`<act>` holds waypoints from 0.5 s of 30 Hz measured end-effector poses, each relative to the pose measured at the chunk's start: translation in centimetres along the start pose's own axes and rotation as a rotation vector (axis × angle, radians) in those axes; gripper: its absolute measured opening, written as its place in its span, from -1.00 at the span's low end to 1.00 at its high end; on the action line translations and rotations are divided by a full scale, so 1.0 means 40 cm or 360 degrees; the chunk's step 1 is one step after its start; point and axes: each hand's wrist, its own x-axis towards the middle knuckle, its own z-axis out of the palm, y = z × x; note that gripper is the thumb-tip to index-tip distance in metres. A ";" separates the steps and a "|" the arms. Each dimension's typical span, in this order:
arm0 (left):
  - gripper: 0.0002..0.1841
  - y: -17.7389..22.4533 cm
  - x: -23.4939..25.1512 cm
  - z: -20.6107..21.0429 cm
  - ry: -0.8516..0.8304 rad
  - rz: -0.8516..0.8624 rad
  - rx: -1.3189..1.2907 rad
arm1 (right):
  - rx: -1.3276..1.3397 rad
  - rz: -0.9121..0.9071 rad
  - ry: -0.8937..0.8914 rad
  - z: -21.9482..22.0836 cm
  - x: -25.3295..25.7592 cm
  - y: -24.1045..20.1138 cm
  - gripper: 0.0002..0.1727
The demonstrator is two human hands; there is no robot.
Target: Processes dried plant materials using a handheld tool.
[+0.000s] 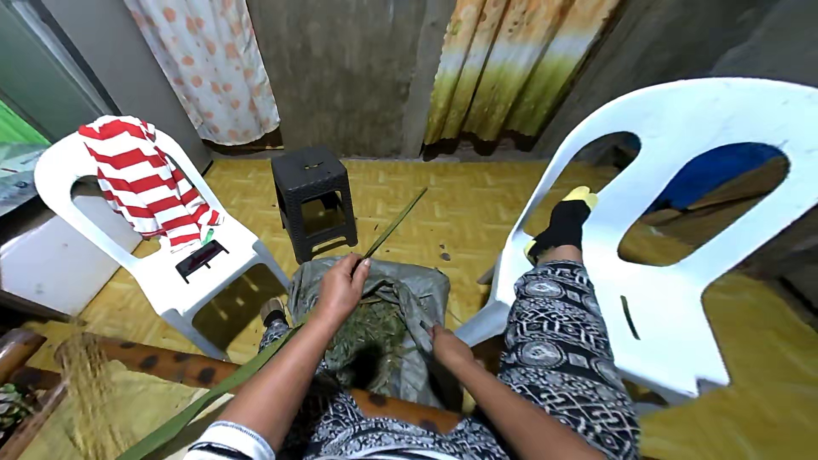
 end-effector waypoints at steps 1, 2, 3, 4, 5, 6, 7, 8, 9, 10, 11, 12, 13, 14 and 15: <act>-0.66 0.004 0.002 0.002 0.0005 0.0029 -0.0014 | -0.0004 -0.0042 -0.0001 -0.017 -0.009 -0.005 -0.53; -0.66 0.006 0.006 0.005 0.0007 0.0067 -0.0006 | 0.0011 -0.0087 0.0010 -0.037 -0.019 -0.009 -0.53; -0.64 0.007 0.009 0.008 0.0012 0.0095 0.0017 | 0.0035 -0.0125 0.0027 -0.058 -0.026 -0.013 -0.53; -0.62 0.009 0.013 0.010 0.0011 0.0108 0.0048 | 0.0076 -0.0174 0.0044 -0.079 -0.031 -0.018 -0.51; -0.61 0.012 0.015 0.011 0.0019 0.0115 0.0080 | 0.0111 -0.0235 0.0057 -0.102 -0.038 -0.023 -0.49; -0.61 0.016 0.016 0.013 0.0038 0.0123 0.0104 | 0.0147 -0.0293 0.0064 -0.126 -0.050 -0.031 -0.48; -0.62 0.018 0.016 0.015 0.0060 0.0137 0.0118 | 0.0169 -0.0352 0.0068 -0.145 -0.063 -0.040 -0.47; -0.63 0.020 0.017 0.018 0.0089 0.0154 0.0120 | 0.0156 -0.0407 0.0050 -0.161 -0.073 -0.047 -0.47; -0.64 0.021 0.017 0.021 0.0118 0.0168 0.0112 | 0.0102 -0.0452 0.0021 -0.170 -0.080 -0.052 -0.48; -0.65 0.021 0.018 0.026 0.0151 0.0181 0.0102 | 0.0014 -0.0477 -0.0005 -0.173 -0.084 -0.055 -0.48; -0.67 0.021 0.019 0.030 0.0182 0.0188 0.0088 | -0.0054 -0.0492 -0.0008 -0.173 -0.089 -0.057 -0.48; -0.69 0.022 0.019 0.033 0.0207 0.0189 0.0071 | -0.0055 -0.0512 0.0020 -0.173 -0.097 -0.059 -0.48; -0.70 0.024 0.019 0.034 0.0222 0.0183 0.0051 | 0.0023 -0.0554 0.0100 -0.176 -0.109 -0.061 -0.48; -0.71 0.026 0.019 0.033 0.0215 0.0165 0.0031 | 0.0169 -0.0634 0.0236 -0.183 -0.129 -0.064 -0.48; -0.70 0.028 0.020 0.032 0.0200 0.0143 0.0027 | 0.0343 -0.0741 0.0406 -0.191 -0.153 -0.069 -0.48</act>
